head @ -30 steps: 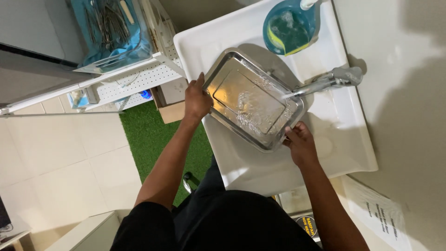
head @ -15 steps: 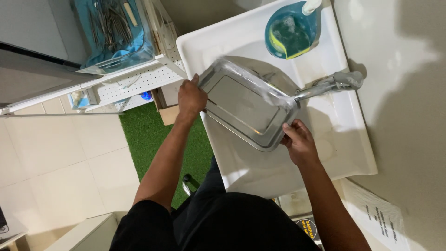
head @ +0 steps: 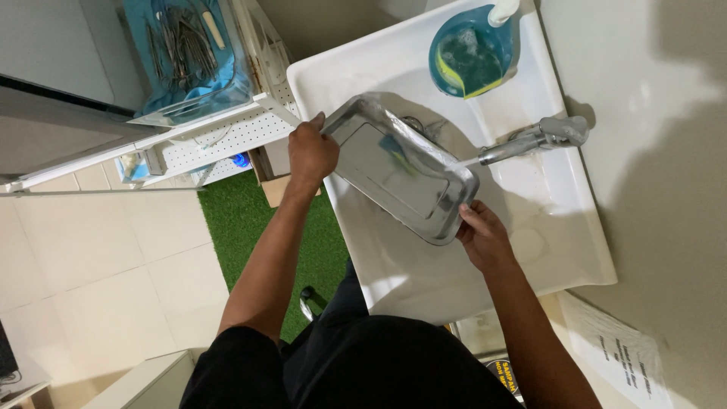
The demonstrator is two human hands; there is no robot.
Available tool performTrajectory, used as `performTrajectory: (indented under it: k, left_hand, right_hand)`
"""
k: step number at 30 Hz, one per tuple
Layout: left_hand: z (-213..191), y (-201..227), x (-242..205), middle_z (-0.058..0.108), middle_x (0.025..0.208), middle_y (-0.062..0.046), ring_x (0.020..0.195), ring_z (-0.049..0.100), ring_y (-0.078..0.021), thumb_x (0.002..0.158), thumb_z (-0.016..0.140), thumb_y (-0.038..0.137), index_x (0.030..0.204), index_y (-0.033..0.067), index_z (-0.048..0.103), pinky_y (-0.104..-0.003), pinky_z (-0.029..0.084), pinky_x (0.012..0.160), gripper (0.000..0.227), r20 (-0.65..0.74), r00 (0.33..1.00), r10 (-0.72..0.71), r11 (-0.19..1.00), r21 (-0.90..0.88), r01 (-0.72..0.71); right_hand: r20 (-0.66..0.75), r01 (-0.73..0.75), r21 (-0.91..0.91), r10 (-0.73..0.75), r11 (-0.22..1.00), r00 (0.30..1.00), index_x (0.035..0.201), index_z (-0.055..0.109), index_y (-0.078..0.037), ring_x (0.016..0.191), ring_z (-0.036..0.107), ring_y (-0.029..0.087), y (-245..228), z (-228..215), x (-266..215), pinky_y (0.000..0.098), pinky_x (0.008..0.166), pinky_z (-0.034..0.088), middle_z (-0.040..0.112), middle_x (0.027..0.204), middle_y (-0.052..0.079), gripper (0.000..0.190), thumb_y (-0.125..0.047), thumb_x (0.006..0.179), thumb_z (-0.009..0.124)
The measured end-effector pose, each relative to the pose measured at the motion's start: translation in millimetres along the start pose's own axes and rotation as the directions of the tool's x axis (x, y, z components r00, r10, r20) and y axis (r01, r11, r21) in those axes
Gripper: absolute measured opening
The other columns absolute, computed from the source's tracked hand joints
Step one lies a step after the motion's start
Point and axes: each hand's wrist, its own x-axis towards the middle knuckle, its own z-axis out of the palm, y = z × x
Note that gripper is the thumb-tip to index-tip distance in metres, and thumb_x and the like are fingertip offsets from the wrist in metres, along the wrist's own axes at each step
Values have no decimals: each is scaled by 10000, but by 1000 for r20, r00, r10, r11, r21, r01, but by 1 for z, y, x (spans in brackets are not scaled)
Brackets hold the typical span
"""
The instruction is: Washing metal trays and surgical instruments in a sink with running water and soap.
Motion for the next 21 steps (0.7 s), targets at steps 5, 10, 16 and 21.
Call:
performTrajectory:
  k: [5,10,16,21]
  left_hand:
    - [-5,15,8,711,1114,-308,964,753,-368,862,562,-2,1341,-38,628,-405,592,910,484,-8,1000,4,997,-71,-5]
    - [-2,19,7,704,1133,-304,1008,739,-373,881,566,20,1348,-30,621,-403,578,942,473,26,999,-39,998,-43,40]
    - [35,-2,5,672,1224,-282,1104,681,-389,832,540,-50,1407,-36,579,-422,525,1009,576,146,980,135,990,28,-141]
    - [54,4,2,692,1205,-229,1090,673,-394,725,624,-55,1331,42,653,-431,531,975,614,147,971,188,982,-8,-189]
  right_hand:
    - [45,18,69,-21,997,999,1167,577,-52,867,662,125,2,-5,5,315,811,556,696,1017,31,203,-218,1055,613]
    - [-21,-24,64,26,998,999,1172,578,-55,908,690,121,12,-20,13,312,860,571,716,1040,31,228,-231,1027,594]
    - [-65,-28,-20,27,999,998,1141,529,-72,901,699,186,30,-43,2,406,869,609,704,1052,78,221,-217,1019,640]
    - [-110,54,-91,-64,994,992,1204,533,-54,929,681,234,40,-67,-6,448,848,586,678,1103,97,230,-119,1024,661]
